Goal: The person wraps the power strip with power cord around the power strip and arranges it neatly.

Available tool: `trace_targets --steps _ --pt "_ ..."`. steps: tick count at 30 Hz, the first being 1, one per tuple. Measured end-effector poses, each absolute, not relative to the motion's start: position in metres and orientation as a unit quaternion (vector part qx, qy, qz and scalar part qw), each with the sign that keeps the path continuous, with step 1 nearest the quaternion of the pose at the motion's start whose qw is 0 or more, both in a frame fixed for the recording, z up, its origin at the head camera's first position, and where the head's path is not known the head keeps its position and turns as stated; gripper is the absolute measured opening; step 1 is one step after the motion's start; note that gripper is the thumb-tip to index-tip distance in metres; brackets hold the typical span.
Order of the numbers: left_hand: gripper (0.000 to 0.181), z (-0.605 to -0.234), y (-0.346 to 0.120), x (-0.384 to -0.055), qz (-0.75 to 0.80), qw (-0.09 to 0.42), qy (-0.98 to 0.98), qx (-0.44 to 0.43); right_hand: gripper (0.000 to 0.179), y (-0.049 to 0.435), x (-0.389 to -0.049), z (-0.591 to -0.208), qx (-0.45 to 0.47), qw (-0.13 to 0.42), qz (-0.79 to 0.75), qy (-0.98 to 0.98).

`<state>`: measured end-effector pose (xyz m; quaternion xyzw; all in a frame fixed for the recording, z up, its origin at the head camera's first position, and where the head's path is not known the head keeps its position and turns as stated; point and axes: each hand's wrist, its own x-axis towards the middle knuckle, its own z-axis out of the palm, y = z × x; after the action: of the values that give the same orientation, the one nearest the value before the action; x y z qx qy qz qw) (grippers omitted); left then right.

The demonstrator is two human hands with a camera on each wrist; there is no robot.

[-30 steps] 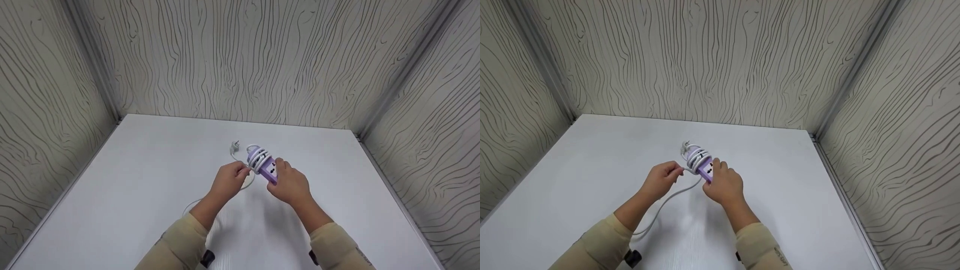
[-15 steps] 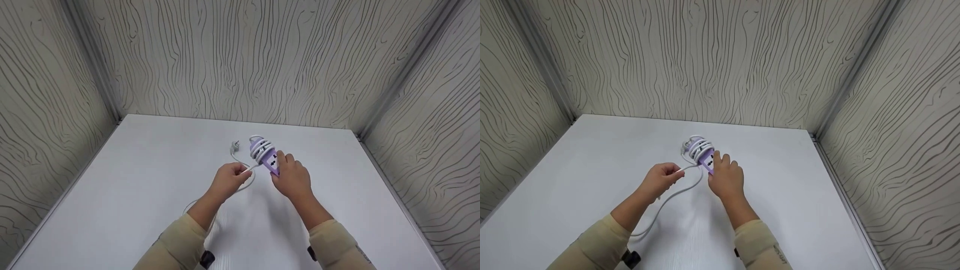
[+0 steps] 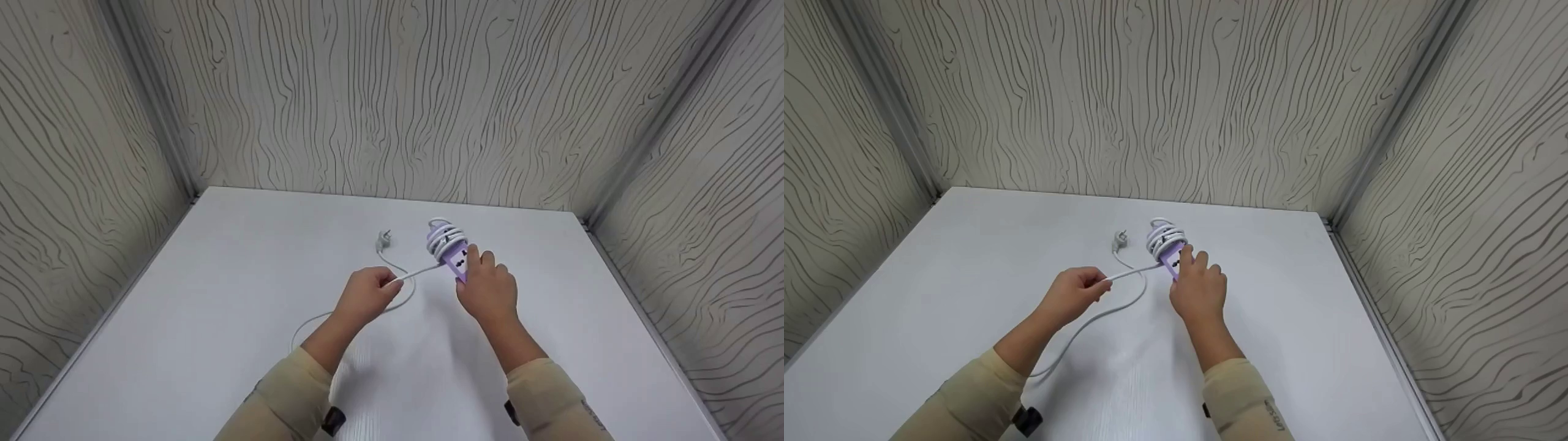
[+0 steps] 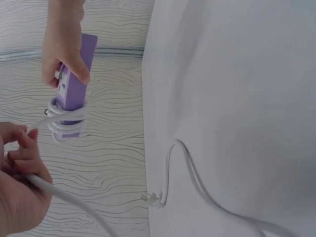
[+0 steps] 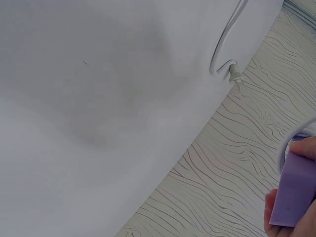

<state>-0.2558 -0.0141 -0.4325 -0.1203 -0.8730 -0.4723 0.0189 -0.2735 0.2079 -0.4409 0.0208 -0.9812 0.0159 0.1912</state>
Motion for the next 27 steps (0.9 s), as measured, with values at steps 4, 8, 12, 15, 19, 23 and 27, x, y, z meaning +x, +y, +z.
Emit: trace_targets --steps 4,8,12,15,19,23,27 --pt "0.014 -0.431 -0.015 -0.260 -0.431 0.052 -0.892 -0.129 0.068 0.209 -0.273 -0.443 0.021 0.177 0.003 -0.984" --pt "0.013 -0.428 -0.014 -0.262 -0.404 0.095 -0.895 -0.164 0.068 0.206 -0.271 -0.444 0.036 0.153 -0.008 -0.988" --pt "0.013 -0.425 -0.013 -0.262 -0.387 0.153 -0.885 -0.207 0.066 0.203 -0.268 -0.445 0.062 0.140 -0.014 -0.988" --pt "0.014 -0.423 -0.013 -0.262 -0.377 0.185 -0.878 -0.229 0.064 0.200 -0.266 -0.446 0.086 0.121 -0.008 -0.989" --pt "0.012 -0.421 -0.012 -0.263 -0.364 0.204 -0.876 -0.241 0.064 0.198 -0.263 -0.446 0.121 0.086 0.009 -0.989" --pt "0.011 -0.420 -0.013 -0.264 -0.358 0.200 -0.880 -0.240 0.065 0.196 -0.261 -0.446 0.156 0.057 0.009 -0.986" --pt "0.012 -0.419 -0.013 -0.266 -0.359 0.184 -0.884 -0.237 0.065 0.195 -0.259 -0.444 0.191 0.039 0.000 -0.981"
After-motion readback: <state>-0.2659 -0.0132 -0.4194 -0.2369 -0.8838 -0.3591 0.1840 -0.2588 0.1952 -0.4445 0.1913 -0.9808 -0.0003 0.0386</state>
